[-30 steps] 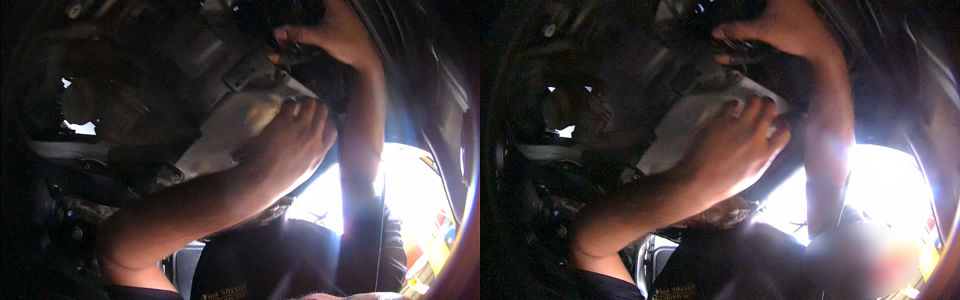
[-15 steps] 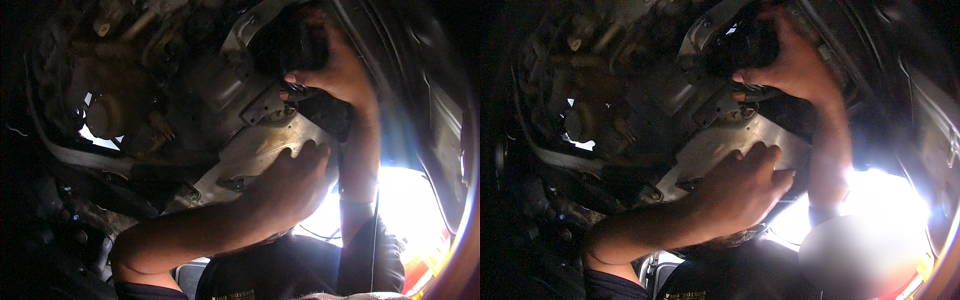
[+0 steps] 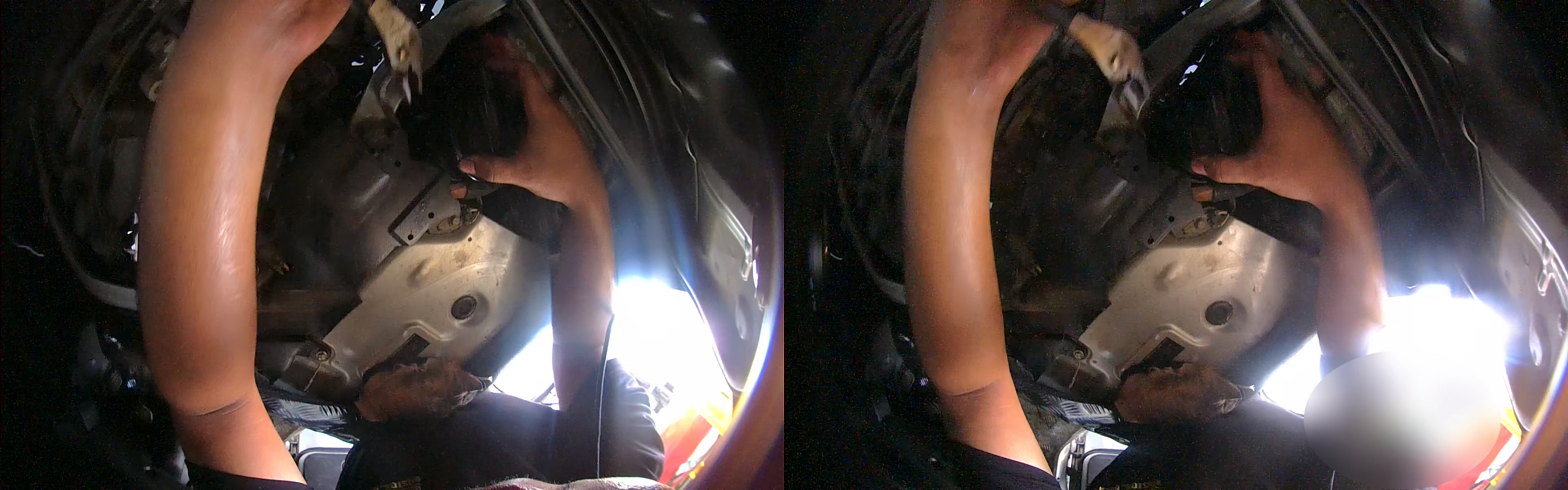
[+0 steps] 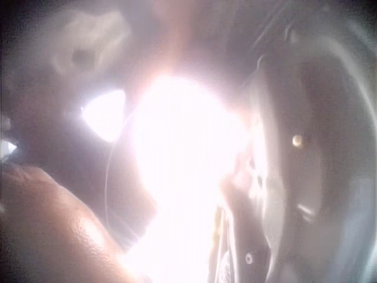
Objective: The person carries a car part to a vehicle with its hood open and installs it into the engine bay. They position the part, connect electrical connectors, and secure it with bolts using a wrench.
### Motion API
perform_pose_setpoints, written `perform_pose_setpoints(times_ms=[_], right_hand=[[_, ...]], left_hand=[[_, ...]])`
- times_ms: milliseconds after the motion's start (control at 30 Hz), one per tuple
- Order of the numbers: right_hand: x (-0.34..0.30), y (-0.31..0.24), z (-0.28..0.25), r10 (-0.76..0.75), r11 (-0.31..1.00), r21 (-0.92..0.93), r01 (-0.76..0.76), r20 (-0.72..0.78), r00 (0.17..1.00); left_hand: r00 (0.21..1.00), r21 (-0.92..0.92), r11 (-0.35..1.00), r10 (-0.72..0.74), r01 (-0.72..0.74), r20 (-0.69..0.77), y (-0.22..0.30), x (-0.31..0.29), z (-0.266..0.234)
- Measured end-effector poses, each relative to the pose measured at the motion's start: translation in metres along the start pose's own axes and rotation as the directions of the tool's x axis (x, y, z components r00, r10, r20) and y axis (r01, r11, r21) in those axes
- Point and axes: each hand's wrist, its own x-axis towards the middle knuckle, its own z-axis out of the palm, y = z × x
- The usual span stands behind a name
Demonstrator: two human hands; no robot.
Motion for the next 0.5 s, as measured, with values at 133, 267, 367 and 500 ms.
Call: perform_pose_setpoints(times_ms=[133, 267, 367, 500], right_hand=[[-0.002, -0.004, -0.003, 0.020, 1.000, -0.022, -0.020, 0.021, 1.000], [-0.002, -0.004, -0.001, 0.107, 0.994, -0.012, -0.107, 0.046, 0.993], [-0.002, -0.002, 0.001, 0.102, 0.995, 0.009, -0.103, 0.024, 0.994], [-0.002, -0.001, -0.001, 0.106, 0.992, 0.059, -0.110, 0.068, 0.992]], left_hand=[[0.999, 0.044, 0.999, -0.020, 0.019, 0.030, -0.018, 0.031, 0.015], [0.977, -0.067, 0.998, 0.003, 0.012, 0.214, -0.042, 0.044, 0.017], [0.968, 0.083, 0.996, 0.016, -0.038, 0.250, -0.050, 0.049, 0.020], [0.922, 0.127, 0.991, -0.089, 0.044, 0.376, -0.034, 0.045, 0.024]])
